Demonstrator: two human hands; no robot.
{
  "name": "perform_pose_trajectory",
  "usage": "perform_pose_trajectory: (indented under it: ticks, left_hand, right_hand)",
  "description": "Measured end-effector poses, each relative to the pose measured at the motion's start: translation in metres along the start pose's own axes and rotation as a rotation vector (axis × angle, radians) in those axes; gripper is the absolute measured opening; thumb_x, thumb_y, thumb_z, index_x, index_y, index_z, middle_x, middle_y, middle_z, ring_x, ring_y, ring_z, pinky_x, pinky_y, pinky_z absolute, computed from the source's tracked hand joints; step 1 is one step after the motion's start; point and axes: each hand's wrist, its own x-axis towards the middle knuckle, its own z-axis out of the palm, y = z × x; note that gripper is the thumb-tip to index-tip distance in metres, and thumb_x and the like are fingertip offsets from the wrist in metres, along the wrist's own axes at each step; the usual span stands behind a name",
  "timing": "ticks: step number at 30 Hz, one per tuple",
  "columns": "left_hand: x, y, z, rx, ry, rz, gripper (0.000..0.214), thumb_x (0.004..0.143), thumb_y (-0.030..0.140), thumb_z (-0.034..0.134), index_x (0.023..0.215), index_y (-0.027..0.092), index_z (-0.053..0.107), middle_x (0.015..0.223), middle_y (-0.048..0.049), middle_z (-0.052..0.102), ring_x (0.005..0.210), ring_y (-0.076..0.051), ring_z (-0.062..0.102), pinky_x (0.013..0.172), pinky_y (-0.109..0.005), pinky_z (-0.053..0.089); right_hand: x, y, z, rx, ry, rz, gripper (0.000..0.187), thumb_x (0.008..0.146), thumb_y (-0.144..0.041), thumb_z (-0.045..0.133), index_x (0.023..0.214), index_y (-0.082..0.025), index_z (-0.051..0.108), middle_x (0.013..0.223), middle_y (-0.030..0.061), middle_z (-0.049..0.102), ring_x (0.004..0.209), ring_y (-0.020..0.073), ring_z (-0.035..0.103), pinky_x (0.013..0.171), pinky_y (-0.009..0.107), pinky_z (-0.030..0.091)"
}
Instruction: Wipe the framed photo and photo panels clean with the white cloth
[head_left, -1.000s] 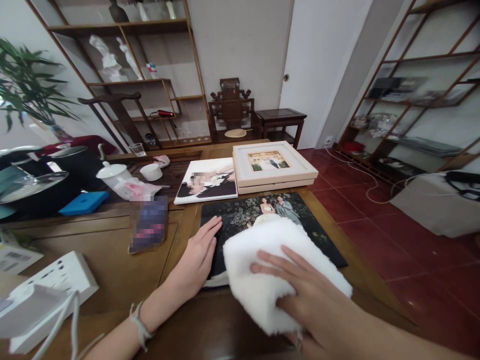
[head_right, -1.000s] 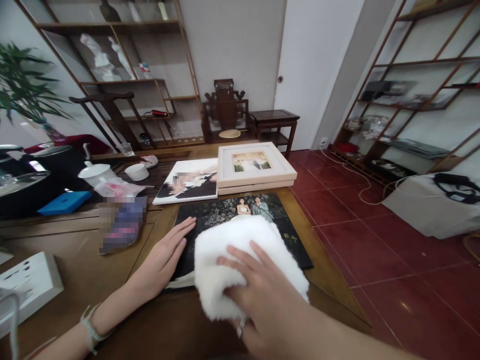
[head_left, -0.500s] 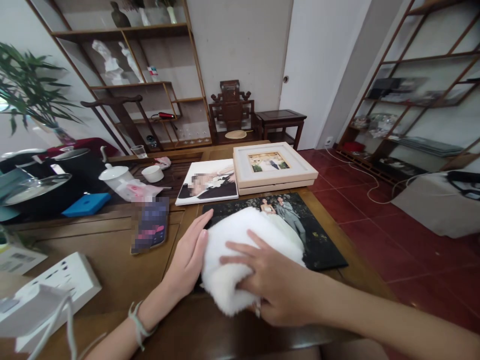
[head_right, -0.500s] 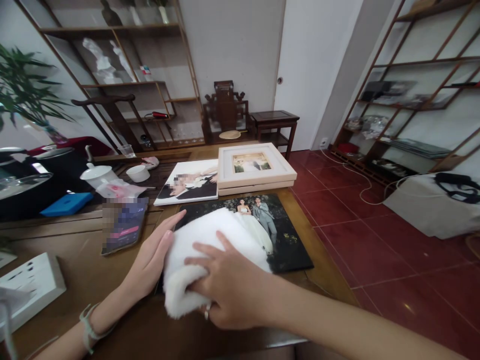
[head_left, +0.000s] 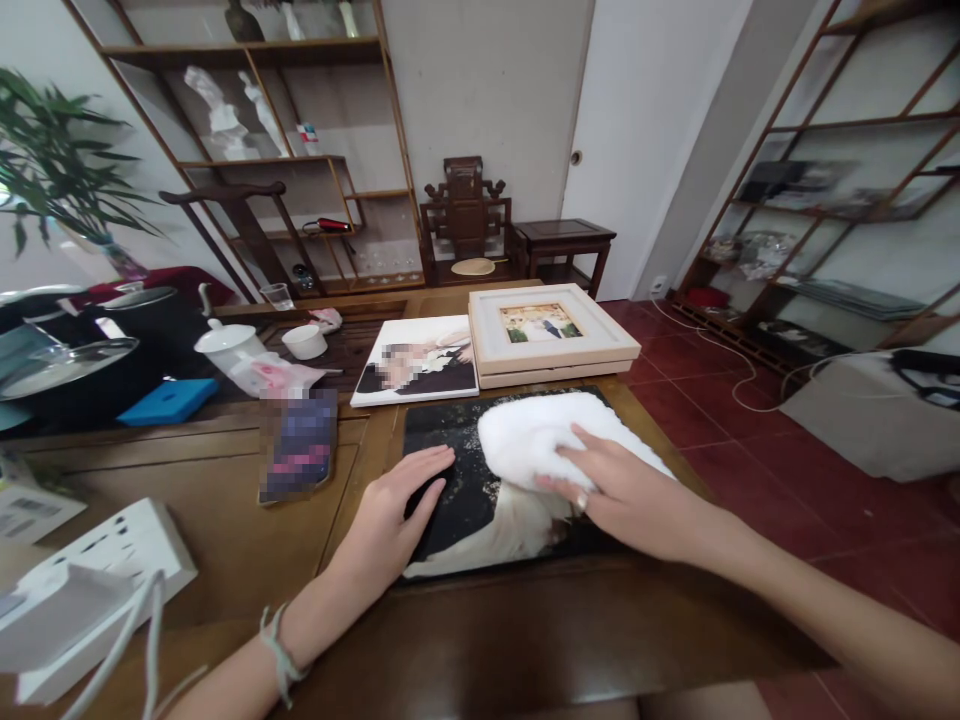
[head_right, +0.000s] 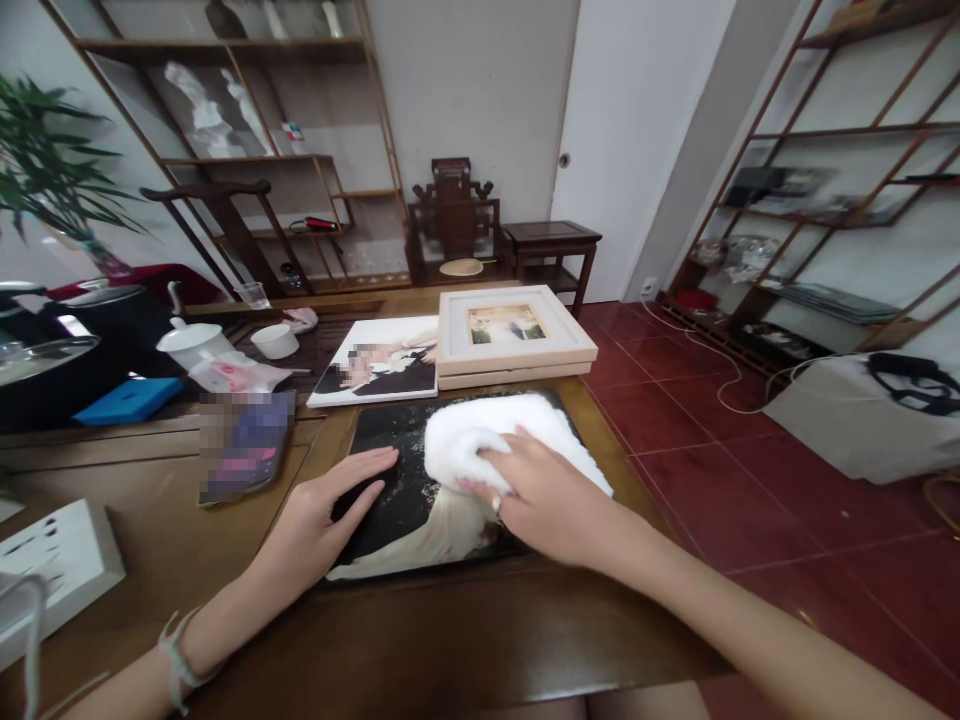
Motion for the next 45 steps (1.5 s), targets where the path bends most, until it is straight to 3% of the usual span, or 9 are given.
perform_pose_trajectory:
  ticks: [3,7,12,16,24,29,37,41,45]
  left_hand:
    - [0.0,0.001,0.0,-0.008,0.0,0.024,0.026,0.088,0.019,0.047,0.107,0.014,0.065,0.11,-0.0087,0.068,0.106,-0.02,0.061,0.094,-0.034,0.049]
    - [0.001,0.002,-0.002,0.001,0.009,0.045,0.026,0.087,0.017,0.047,0.104,0.013,0.066,0.106,-0.0089,0.07,0.102,-0.02,0.064,0.09,-0.033,0.051]
    - [0.001,0.003,-0.003,-0.007,0.003,0.022,0.025,0.086,0.017,0.048,0.104,0.014,0.065,0.104,-0.0085,0.07,0.097,-0.02,0.066,0.086,-0.032,0.053]
    - [0.001,0.002,-0.002,-0.005,0.001,0.015,0.026,0.087,0.018,0.048,0.105,0.015,0.066,0.107,-0.0081,0.07,0.102,-0.02,0.064,0.091,-0.034,0.051]
    - [0.002,-0.001,-0.001,0.014,0.038,-0.053,0.031,0.086,0.023,0.05,0.112,0.012,0.063,0.117,-0.01,0.064,0.112,-0.021,0.058,0.099,-0.037,0.045]
    - [0.002,-0.001,-0.001,0.016,0.018,-0.13,0.034,0.086,0.027,0.049,0.115,0.013,0.061,0.124,-0.0091,0.059,0.118,-0.02,0.053,0.102,-0.037,0.04]
    - [0.001,0.005,-0.002,0.044,-0.045,-0.095,0.039,0.088,0.031,0.047,0.121,0.013,0.057,0.129,-0.0103,0.054,0.122,-0.023,0.047,0.102,-0.042,0.04]
    - [0.0,0.004,0.001,0.07,-0.03,-0.046,0.04,0.087,0.03,0.049,0.122,0.011,0.056,0.129,-0.0125,0.054,0.122,-0.024,0.047,0.101,-0.041,0.04]
    - [-0.001,0.003,0.002,0.079,-0.036,-0.041,0.04,0.086,0.029,0.05,0.121,0.01,0.057,0.129,-0.0132,0.054,0.122,-0.025,0.048,0.102,-0.04,0.04]
  right_hand:
    - [0.038,-0.001,0.002,0.09,0.031,0.024,0.039,0.093,-0.046,0.032,0.094,-0.02,0.062,0.1,0.0088,0.066,0.095,0.0279,0.059,0.083,0.04,0.043]
    - [0.09,-0.02,0.011,0.18,-0.007,-0.103,0.041,0.091,-0.049,0.035,0.104,-0.019,0.059,0.108,0.0106,0.065,0.097,0.0271,0.059,0.081,0.035,0.043]
    - [0.109,-0.036,0.023,0.138,-0.045,-0.154,0.042,0.091,-0.048,0.034,0.107,-0.017,0.058,0.105,0.0134,0.066,0.094,0.0286,0.06,0.078,0.035,0.043]
    - [0.083,-0.018,0.02,0.142,0.018,-0.099,0.037,0.092,-0.044,0.036,0.102,-0.019,0.061,0.109,0.0107,0.065,0.097,0.0282,0.059,0.083,0.037,0.042]
    - [0.013,0.055,-0.011,0.013,0.072,0.106,0.045,0.089,-0.052,0.034,0.101,-0.02,0.064,0.117,0.0089,0.062,0.11,0.0314,0.054,0.094,0.04,0.039]
    - [-0.002,0.079,-0.013,-0.053,0.119,0.186,0.045,0.089,-0.053,0.034,0.099,-0.021,0.064,0.113,0.0088,0.064,0.111,0.0317,0.054,0.092,0.04,0.042]
    - [-0.007,0.065,-0.003,-0.157,0.092,0.069,0.038,0.091,-0.045,0.037,0.102,-0.018,0.063,0.13,0.0117,0.052,0.13,0.0333,0.033,0.102,0.052,0.033]
    - [-0.041,0.04,-0.01,-0.113,-0.003,-0.037,0.021,0.087,-0.035,0.049,0.089,-0.022,0.065,0.142,0.0037,0.04,0.134,0.0303,0.026,0.107,0.051,0.029]
    - [-0.078,0.013,-0.015,-0.121,-0.112,-0.133,0.008,0.076,-0.022,0.06,0.077,-0.028,0.064,0.138,-0.0017,0.044,0.13,0.0274,0.034,0.103,0.046,0.04]
